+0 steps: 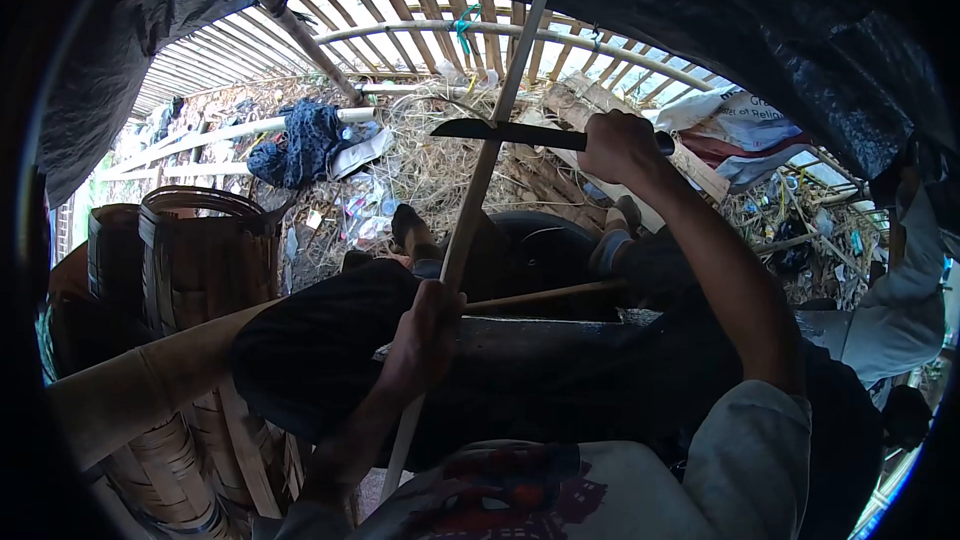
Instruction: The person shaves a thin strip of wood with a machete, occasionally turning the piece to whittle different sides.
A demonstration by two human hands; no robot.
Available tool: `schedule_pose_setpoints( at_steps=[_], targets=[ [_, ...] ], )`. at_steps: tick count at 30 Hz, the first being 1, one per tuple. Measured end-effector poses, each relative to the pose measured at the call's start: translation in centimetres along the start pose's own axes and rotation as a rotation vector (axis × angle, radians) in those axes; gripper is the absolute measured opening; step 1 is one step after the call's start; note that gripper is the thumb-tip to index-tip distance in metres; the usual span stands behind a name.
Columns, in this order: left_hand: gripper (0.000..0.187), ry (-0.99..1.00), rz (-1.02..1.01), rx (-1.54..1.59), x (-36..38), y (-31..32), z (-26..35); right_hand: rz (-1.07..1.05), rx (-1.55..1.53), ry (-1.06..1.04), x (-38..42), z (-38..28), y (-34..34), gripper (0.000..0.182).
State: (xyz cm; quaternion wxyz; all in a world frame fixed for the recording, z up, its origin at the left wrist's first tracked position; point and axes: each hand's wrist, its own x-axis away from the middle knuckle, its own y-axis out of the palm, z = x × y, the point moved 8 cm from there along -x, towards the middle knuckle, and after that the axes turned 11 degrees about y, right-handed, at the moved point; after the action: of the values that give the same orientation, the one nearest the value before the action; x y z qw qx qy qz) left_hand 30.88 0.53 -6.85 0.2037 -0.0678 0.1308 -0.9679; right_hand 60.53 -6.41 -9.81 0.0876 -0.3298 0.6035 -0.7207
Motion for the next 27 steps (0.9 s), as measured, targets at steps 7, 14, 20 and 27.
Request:
schedule_pose_setpoints(
  at_steps=[7, 14, 20, 27],
  targets=[
    [0.012, -0.007, -0.029, -0.024, 0.3, 0.0, 0.4, 0.051, -0.002, -0.049, -0.4, 0.2, 0.3, 0.025],
    [0.011, -0.037, -0.087, -0.037, 0.7, -0.1, 0.0, 0.05, -0.013, -0.075, 0.1, 0.5, -0.1, 0.027],
    [0.013, 0.016, -0.149, -0.034, 0.9, 0.1, 0.3, 0.013, -0.03, -0.053, 0.4, 0.9, -0.4, 0.028],
    [0.008, -0.028, -0.158, -0.063, 5.2, -2.1, -1.7, 0.167, -0.093, 0.401, -2.7, 16.9, -3.3, 0.035]
  ],
)
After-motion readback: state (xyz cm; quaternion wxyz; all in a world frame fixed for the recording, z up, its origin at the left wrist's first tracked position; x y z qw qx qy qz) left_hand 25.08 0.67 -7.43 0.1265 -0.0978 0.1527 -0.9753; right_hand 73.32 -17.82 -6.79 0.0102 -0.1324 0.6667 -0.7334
